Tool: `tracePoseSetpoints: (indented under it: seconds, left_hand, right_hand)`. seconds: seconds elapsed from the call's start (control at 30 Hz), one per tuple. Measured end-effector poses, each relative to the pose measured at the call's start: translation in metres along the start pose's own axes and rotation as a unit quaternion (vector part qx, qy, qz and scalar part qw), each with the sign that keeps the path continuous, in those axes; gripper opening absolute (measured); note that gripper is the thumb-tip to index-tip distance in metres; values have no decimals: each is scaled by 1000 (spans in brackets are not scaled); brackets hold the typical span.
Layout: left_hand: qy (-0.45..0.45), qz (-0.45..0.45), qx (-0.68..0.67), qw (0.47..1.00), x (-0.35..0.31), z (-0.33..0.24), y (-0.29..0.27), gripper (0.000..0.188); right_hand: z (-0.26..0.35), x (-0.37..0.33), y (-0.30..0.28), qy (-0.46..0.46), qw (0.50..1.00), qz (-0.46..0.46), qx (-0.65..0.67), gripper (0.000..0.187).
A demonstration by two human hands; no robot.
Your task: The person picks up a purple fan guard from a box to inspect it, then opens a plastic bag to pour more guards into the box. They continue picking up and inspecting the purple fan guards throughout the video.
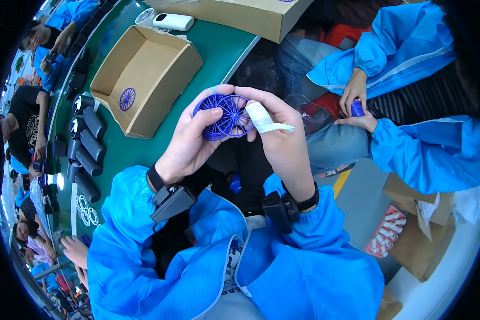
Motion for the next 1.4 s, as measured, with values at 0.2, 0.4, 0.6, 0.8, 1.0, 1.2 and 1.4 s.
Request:
tracePoseSetpoints:
  seconds: [0.2,0.4,0.6,0.8,1.0,1.2,1.4]
  left_hand:
    - [23,-29,-12,999,0,-4,-5,31]
    - [39,-58,8,998,0,-6,-12,28]
    - [60,-62,28,996,0,-8,-12,27]
    - [27,-54,0,998,3,-3,-15,29]
    - [-12,-50,-143,988,4,5,-17,43]
    - [30,-57,-73,995,6,-2,-12,47]
    - [25,-68,-16,997,7,-2,-11,45]
  right_hand:
    - [-8,2,-1,17,997,-9,81,30]
    - [-7,-1,-1,-2,998,-10,64,31]
    - [-13,1,-1,20,990,-5,136,31]
    - [-11,3,-5,-6,1000,-20,15,32]
    - [-5,0,-15,-29,997,-58,-42,32]
    - [-4,2,-87,-33,984,-169,-45,33]
    - [-18,-2,-138,-36,973,-224,37,34]
Point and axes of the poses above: each hand's wrist, its own x-axis towards the middle knuckle, its own y-axis out of the palm, z = x × y, the point moved 10 cm from there along x, towards the middle knuckle, and after that the axes turned 2 degrees about -y, right-handed, at the moved point
